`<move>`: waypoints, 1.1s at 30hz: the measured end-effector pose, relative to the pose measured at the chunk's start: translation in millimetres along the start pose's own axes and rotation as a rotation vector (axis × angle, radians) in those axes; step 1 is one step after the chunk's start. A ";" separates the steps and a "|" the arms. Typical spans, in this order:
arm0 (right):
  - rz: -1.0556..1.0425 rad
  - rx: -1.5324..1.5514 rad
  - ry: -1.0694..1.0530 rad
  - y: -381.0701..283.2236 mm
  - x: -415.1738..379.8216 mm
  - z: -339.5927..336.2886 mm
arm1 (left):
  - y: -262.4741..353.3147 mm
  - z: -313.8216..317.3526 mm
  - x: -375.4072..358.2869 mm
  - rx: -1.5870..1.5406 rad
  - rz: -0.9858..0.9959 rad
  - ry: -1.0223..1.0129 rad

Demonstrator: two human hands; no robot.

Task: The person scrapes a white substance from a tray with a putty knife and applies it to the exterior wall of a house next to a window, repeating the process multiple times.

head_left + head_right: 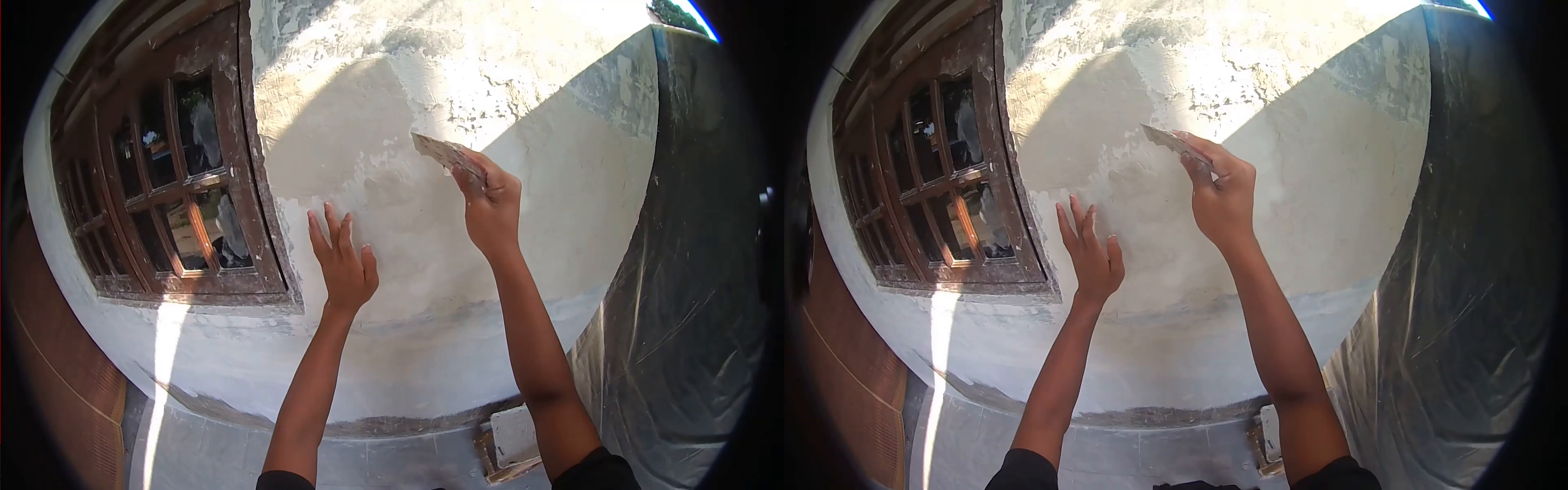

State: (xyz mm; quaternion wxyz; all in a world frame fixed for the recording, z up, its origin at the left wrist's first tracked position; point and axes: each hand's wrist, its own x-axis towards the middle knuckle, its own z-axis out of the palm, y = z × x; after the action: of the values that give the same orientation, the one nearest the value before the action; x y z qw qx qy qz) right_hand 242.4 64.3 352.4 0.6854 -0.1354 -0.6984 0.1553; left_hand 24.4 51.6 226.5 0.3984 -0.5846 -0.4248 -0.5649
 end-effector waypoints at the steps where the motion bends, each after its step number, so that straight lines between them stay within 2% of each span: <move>1: -0.014 -0.008 0.004 -4.4 12.5 10.0 | -10.5 2.4 -3.5 0.019 0.047 -0.032; 3: -0.345 -0.075 0.032 -9.9 33.8 26.2 | -24.6 5.8 -14.7 0.033 0.096 -0.055; 4: -0.357 -0.082 0.035 -8.8 43.0 31.3 | -28.2 6.3 -19.9 0.053 0.114 -0.086; 6: -0.551 -0.261 0.026 -5.0 60.1 40.1 | -35.1 9.6 -24.1 0.070 0.143 -0.107; 7: -0.556 -0.268 0.033 -4.3 65.9 42.0 | -36.0 12.1 -26.6 0.072 0.145 -0.112; 9: -0.695 -0.470 0.046 -4.9 76.0 45.9 | -36.0 14.6 -28.2 0.054 0.126 -0.092; 13: -0.752 -0.554 0.029 -9.3 85.9 60.8 | -34.3 11.5 -28.4 0.059 0.119 -0.112; 15: -0.858 -0.636 0.079 -12.4 92.5 70.8 | -34.9 11.0 -26.2 0.053 0.120 -0.107; 22: -0.889 -0.809 0.111 10.2 82.2 89.6 | -33.8 9.5 -23.8 0.042 0.111 -0.090; 25: -0.793 -0.876 0.070 21.6 49.2 87.6 | -33.8 8.8 -23.7 0.054 0.106 -0.095; 29: -0.768 -0.868 0.077 44.6 6.3 74.5 | -31.5 7.9 -24.4 0.052 0.096 -0.100; 33: -0.778 -0.787 0.167 24.2 17.8 57.8 | -33.8 11.3 -25.9 0.056 0.118 -0.095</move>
State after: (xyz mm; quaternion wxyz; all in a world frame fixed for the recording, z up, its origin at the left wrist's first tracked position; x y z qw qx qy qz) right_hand 183.7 91.7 358.2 0.6429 -0.1250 -0.6455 -0.3929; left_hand -4.0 72.0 199.7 0.4267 -0.6232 -0.4236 -0.5001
